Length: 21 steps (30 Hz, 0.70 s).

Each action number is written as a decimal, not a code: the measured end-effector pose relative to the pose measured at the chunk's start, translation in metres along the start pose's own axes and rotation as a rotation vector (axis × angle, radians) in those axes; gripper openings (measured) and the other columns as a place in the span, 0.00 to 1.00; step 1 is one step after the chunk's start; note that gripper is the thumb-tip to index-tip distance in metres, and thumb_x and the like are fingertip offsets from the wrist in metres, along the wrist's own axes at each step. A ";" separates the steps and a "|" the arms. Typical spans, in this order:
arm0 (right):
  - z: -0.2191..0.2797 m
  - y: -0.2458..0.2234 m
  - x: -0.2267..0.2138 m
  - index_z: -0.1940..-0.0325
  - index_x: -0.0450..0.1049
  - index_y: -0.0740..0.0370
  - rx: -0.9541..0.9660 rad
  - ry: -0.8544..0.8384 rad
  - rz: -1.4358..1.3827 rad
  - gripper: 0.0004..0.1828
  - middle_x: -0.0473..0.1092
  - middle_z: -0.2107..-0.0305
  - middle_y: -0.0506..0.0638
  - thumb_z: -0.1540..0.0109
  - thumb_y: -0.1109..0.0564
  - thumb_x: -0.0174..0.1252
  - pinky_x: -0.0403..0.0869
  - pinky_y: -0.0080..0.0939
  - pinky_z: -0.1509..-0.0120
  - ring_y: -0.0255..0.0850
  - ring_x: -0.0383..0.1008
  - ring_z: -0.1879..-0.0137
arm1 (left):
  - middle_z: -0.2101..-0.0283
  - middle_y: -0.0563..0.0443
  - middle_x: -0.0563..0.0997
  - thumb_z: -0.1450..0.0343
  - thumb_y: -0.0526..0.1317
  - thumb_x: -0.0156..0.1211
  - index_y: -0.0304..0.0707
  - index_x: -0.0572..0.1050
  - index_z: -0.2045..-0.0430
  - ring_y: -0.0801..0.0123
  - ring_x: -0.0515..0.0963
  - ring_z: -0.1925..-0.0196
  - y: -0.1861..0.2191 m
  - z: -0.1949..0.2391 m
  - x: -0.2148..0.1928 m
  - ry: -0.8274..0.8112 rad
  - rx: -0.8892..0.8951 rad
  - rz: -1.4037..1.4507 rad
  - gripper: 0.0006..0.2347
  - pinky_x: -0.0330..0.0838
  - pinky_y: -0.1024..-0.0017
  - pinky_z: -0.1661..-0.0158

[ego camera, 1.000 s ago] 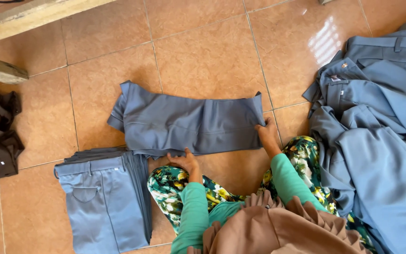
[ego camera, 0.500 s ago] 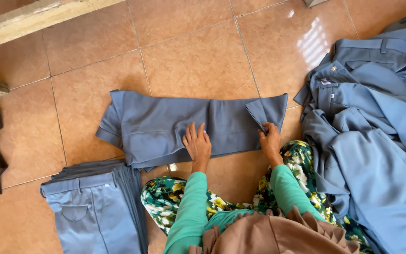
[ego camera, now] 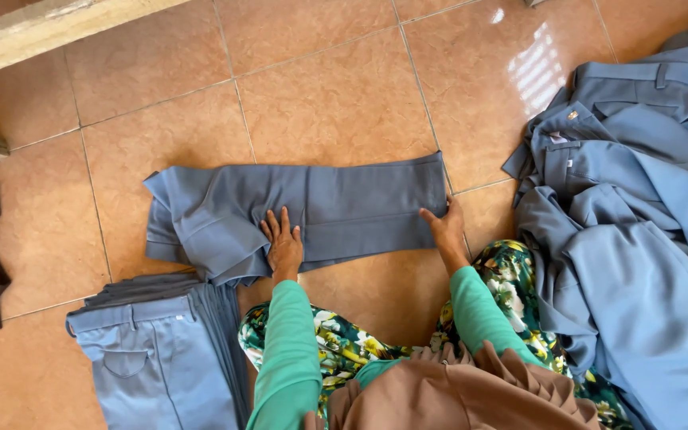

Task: The person sits on a tiled floor and folds several pairs of gray trousers by hand. They smooth the fabric, fold the legs together, and then fold the trousers into neat rectangles, stacking them as they finish.

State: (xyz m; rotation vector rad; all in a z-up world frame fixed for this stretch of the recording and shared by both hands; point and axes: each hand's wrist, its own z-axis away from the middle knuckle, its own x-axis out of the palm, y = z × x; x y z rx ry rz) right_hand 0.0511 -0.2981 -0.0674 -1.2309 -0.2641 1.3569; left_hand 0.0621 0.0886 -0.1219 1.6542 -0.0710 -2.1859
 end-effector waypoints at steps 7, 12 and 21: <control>-0.001 -0.014 0.026 0.50 0.73 0.53 -0.105 -0.066 0.320 0.23 0.75 0.54 0.57 0.46 0.44 0.70 0.73 0.60 0.43 0.58 0.76 0.43 | 0.21 0.48 0.34 0.26 0.67 0.37 0.66 0.38 0.25 0.42 0.36 0.21 0.036 0.016 -0.002 -0.065 -0.156 -0.121 0.34 0.43 0.40 0.29; 0.053 -0.049 0.050 0.53 0.75 0.63 -0.681 -0.308 0.577 0.24 0.56 0.30 0.61 0.52 0.59 0.71 0.60 0.73 0.28 0.67 0.48 0.22 | 0.21 0.42 0.34 0.27 0.64 0.46 0.62 0.38 0.25 0.36 0.35 0.22 0.063 0.037 -0.005 0.003 -0.122 -0.052 0.37 0.44 0.35 0.31; 0.016 -0.005 0.095 0.60 0.69 0.45 -1.007 -0.363 0.908 0.23 0.65 0.58 0.42 0.54 0.48 0.73 0.71 0.51 0.44 0.45 0.65 0.43 | 0.21 0.46 0.34 0.26 0.61 0.45 0.67 0.37 0.25 0.39 0.34 0.21 0.070 0.041 -0.003 -0.130 -0.091 -0.111 0.35 0.39 0.36 0.30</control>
